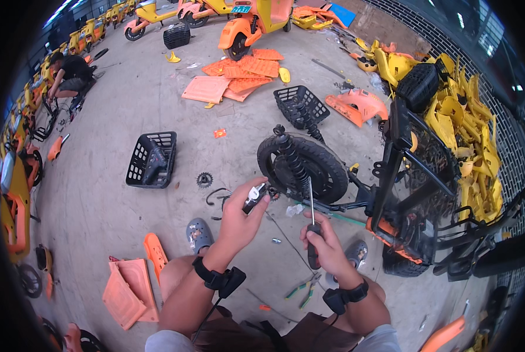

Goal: The person holds a plastic motorcycle component and uses a screwdriver to tighten or loosen screws on an internal metal bracket.

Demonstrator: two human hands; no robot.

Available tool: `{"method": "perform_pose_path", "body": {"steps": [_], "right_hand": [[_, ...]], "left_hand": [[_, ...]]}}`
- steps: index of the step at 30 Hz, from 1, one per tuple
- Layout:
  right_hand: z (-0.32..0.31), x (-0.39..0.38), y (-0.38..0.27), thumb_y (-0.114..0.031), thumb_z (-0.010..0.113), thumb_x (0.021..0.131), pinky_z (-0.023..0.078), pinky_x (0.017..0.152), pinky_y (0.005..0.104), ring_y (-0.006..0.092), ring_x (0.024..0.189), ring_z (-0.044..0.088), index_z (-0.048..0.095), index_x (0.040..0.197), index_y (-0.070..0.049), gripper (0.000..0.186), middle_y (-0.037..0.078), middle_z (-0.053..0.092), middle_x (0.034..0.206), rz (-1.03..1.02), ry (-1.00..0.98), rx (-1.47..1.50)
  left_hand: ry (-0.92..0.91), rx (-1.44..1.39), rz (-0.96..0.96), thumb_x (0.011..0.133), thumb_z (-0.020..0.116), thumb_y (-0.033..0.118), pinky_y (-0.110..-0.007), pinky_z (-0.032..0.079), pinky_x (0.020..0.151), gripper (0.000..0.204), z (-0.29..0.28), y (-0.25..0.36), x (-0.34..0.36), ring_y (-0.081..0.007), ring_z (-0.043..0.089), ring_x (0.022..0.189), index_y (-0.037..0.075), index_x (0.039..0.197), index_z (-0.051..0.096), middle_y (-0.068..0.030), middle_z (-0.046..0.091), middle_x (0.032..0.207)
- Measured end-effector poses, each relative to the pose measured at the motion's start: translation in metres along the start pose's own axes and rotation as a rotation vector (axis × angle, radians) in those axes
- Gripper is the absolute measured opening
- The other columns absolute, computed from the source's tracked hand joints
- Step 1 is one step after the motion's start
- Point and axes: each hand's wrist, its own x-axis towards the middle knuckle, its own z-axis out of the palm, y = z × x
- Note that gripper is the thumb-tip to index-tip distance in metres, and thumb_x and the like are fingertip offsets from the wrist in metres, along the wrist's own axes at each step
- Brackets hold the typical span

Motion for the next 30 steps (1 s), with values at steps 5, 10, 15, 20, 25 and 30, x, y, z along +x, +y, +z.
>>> {"method": "perform_pose_path", "body": {"steps": [5,10,15,20,25,30], "right_hand": [[0.017,-0.010,-0.036,-0.015,0.053,0.098,0.044,0.061,0.0247,0.0096,0.068,0.057,0.035,0.146,-0.007,0.052,0.003,0.056,0.085,0.187,-0.001,-0.053],[0.007,-0.012,-0.020,-0.014,0.062,0.093,0.049,0.068,0.0271,0.0135,0.076,0.063,0.047,0.139,-0.008,0.049,0.008,0.064,0.088,0.029,0.051,-0.190],[0.017,-0.007,-0.027,-0.013,0.066,0.089,0.051,0.076,0.0293,0.0199,0.080,0.066,0.058,0.128,-0.006,0.041,0.015,0.068,0.101,-0.177,0.127,-0.438],[0.015,-0.008,-0.027,-0.013,0.067,0.088,0.051,0.073,0.0295,0.0204,0.077,0.067,0.060,0.127,-0.006,0.040,0.015,0.068,0.097,-0.212,0.142,-0.445],[0.013,-0.008,-0.026,-0.012,0.068,0.087,0.052,0.071,0.0299,0.0218,0.075,0.067,0.060,0.126,-0.006,0.041,0.014,0.068,0.092,-0.242,0.153,-0.486],[0.011,-0.007,-0.026,-0.009,0.071,0.076,0.053,0.068,0.0328,0.0271,0.074,0.067,0.063,0.122,-0.006,0.047,0.015,0.068,0.091,-0.358,0.231,-0.661]], "left_hand": [[-0.024,0.032,-0.004,0.091,0.064,0.005,-0.023,0.046,0.080,0.033,-0.001,0.003,0.000,-0.0073,0.056,0.091,0.004,0.124,0.059,-0.0031,0.064,0.101],[0.003,-0.025,-0.093,0.092,0.063,0.005,-0.022,0.046,0.081,0.033,0.000,0.003,-0.001,-0.0071,0.056,0.092,0.004,0.124,0.058,-0.0037,0.064,0.104],[-0.006,0.007,-0.081,0.092,0.063,0.004,-0.020,0.043,0.073,0.033,0.002,0.003,0.000,-0.0043,0.052,0.082,0.004,0.124,0.059,0.0019,0.061,0.094],[-0.009,0.033,-0.072,0.091,0.063,0.003,-0.019,0.042,0.071,0.033,0.003,0.002,0.001,-0.0034,0.051,0.080,0.004,0.124,0.059,0.0040,0.059,0.092],[0.006,0.057,-0.040,0.089,0.064,0.003,-0.023,0.044,0.074,0.032,0.004,0.005,0.001,-0.0085,0.054,0.082,0.004,0.121,0.062,-0.0031,0.061,0.095],[0.018,0.166,0.034,0.087,0.066,0.003,-0.027,0.047,0.076,0.032,0.001,0.009,0.002,-0.0152,0.058,0.084,0.002,0.118,0.063,-0.0105,0.063,0.098]]}}
